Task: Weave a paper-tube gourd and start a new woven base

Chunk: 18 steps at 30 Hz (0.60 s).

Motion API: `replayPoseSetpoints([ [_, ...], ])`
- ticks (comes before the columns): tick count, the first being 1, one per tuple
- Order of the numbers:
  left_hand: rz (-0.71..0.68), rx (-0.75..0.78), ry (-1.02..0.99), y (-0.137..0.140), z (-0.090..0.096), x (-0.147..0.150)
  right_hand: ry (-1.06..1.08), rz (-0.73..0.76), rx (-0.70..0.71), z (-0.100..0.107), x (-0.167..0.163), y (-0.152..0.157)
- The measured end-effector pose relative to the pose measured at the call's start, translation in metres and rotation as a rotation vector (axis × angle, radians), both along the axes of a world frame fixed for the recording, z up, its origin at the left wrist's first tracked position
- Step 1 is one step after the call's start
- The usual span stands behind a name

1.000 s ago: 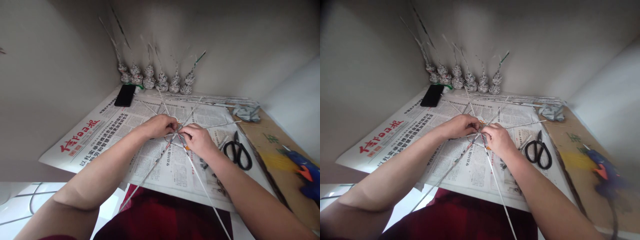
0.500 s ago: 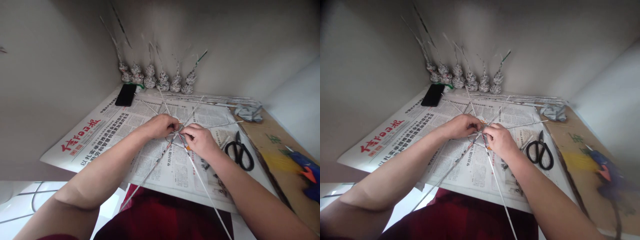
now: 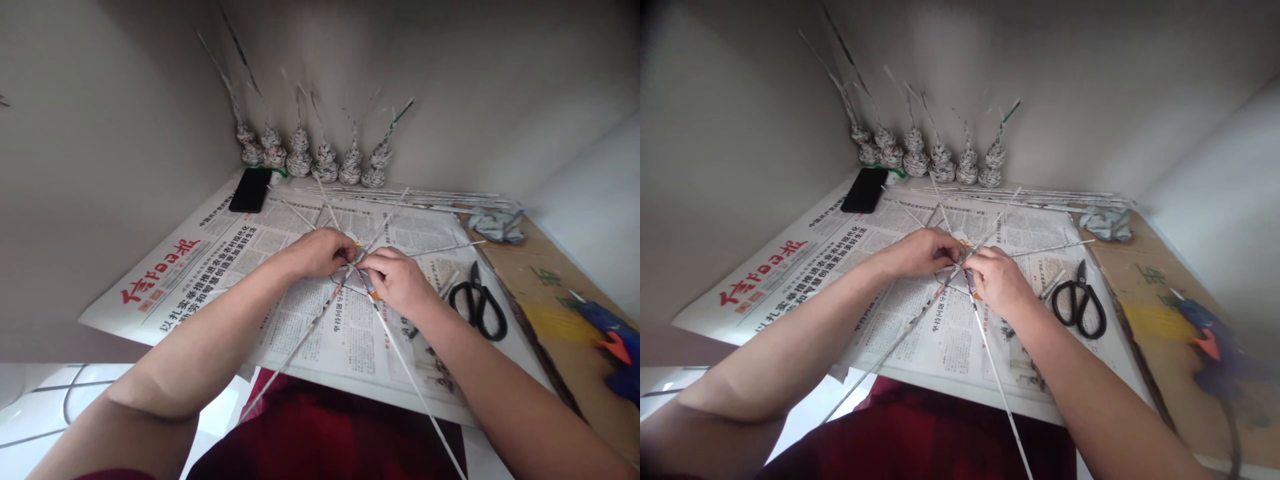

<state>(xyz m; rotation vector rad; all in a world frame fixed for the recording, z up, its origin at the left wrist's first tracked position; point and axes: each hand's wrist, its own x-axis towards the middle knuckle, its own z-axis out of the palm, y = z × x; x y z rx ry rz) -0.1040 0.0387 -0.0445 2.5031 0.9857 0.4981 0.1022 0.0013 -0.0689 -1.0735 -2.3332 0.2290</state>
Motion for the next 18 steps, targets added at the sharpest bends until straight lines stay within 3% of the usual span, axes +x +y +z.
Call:
replayPoseSetpoints([
  [12, 0.043, -0.037, -0.052, 0.001, -0.0002, -0.0001, -0.091, -0.025, 0.006, 0.0024, -0.0005, -0.0024],
  [18, 0.131, -0.044, -0.15, -0.0013, 0.0046, -0.0002, -0.103, -0.034, 0.017, 0.005, -0.0009, -0.0043],
])
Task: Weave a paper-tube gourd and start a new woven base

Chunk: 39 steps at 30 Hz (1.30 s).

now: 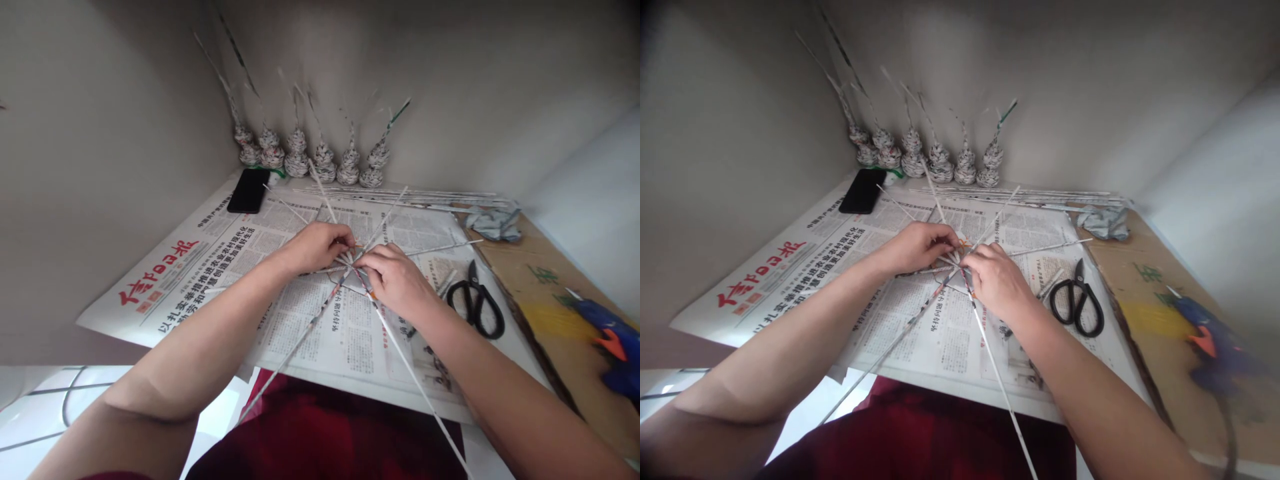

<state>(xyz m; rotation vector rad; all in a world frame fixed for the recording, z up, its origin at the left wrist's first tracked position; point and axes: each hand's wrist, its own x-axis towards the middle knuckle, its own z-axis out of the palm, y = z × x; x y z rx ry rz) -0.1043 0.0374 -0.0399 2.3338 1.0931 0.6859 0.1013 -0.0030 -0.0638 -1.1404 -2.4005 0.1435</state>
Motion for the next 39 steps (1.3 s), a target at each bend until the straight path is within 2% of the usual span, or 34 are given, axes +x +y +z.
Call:
replayPoseSetpoints([
  [4, 0.082, 0.022, -0.079, 0.0033, -0.0021, -0.0016, -0.002, -0.007, -0.002, 0.0008, -0.0001, -0.0005],
  [7, 0.125, 0.032, -0.066, 0.0052, -0.0039, -0.0026, -0.006, -0.011, -0.007, 0.0009, -0.0001, -0.0006],
  [14, -0.01, -0.026, 0.047, 0.0036, -0.0058, -0.0003, -0.021, -0.019, -0.012, 0.0003, -0.0001, -0.0002],
  [23, -0.116, 0.017, 0.107, 0.003, -0.0084, -0.0005, -0.036, -0.014, -0.015, 0.0001, 0.0001, 0.0009],
  [39, -0.138, 0.054, 0.18, 0.0057, -0.0089, -0.0016, -0.057, -0.027, -0.035, 0.0, -0.002, 0.0019],
])
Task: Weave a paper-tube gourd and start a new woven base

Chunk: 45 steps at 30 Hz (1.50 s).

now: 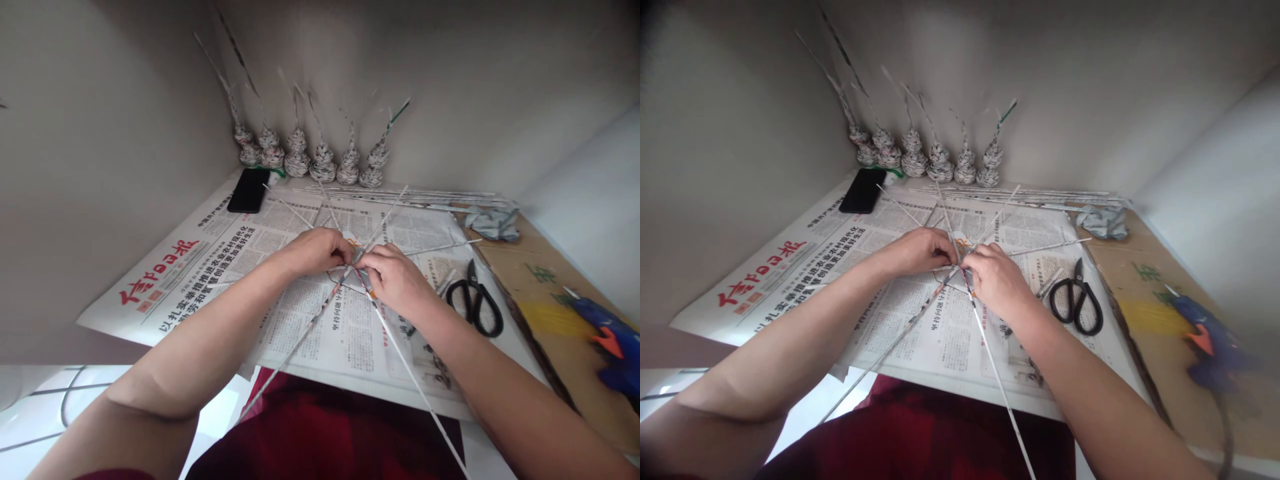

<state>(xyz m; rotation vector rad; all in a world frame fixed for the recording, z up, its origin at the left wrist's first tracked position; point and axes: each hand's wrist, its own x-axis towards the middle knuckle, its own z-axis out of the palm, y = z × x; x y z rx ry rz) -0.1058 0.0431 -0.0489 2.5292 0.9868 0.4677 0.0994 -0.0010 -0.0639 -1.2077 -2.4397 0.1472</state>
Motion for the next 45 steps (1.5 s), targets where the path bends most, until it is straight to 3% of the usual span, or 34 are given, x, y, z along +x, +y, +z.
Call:
replayPoseSetpoints([
  [7, 0.006, -0.043, 0.005, -0.0004, 0.0008, -0.0005, 0.012, -0.013, -0.016, -0.0006, -0.0003, 0.0012],
  [15, 0.11, -0.057, -0.232, -0.0013, 0.0029, -0.0002, 0.044, -0.015, -0.02, -0.0018, 0.002, 0.001],
  [26, 0.024, -0.034, -0.112, 0.0021, -0.0023, 0.0025, 0.072, -0.019, -0.028, -0.0036, 0.0015, 0.002],
  [45, -0.062, 0.004, 0.012, -0.0007, 0.0045, -0.003, 0.085, -0.024, 0.007, -0.0051, -0.0006, 0.0029],
])
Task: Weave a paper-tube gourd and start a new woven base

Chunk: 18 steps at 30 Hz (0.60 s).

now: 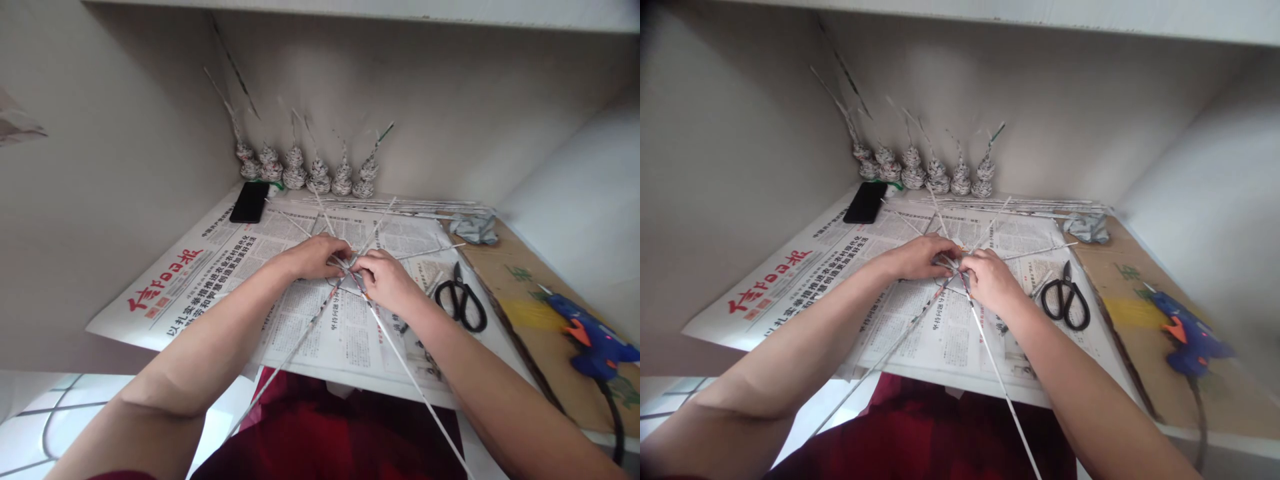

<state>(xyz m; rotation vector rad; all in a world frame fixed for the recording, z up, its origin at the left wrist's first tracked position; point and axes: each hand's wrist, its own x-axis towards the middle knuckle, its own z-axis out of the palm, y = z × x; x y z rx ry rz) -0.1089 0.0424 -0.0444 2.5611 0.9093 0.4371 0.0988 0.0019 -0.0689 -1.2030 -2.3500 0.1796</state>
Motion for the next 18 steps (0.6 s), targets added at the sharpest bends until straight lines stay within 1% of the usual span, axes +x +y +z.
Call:
replayPoseSetpoints([
  [7, 0.018, 0.026, 0.02, -0.001, 0.0, 0.001, 0.006, 0.013, 0.002, 0.005, 0.004, -0.001],
  [13, 0.043, -0.01, 0.016, -0.004, 0.003, 0.001, 0.099, 0.006, 0.066, 0.008, 0.016, 0.004],
  [16, 0.036, -0.015, -0.01, -0.002, 0.001, 0.001, 0.127, 0.037, 0.075, 0.006, 0.014, 0.005],
  [18, 0.029, -0.02, -0.025, -0.001, -0.001, 0.0, 0.102, 0.069, 0.075, 0.003, 0.011, 0.005],
])
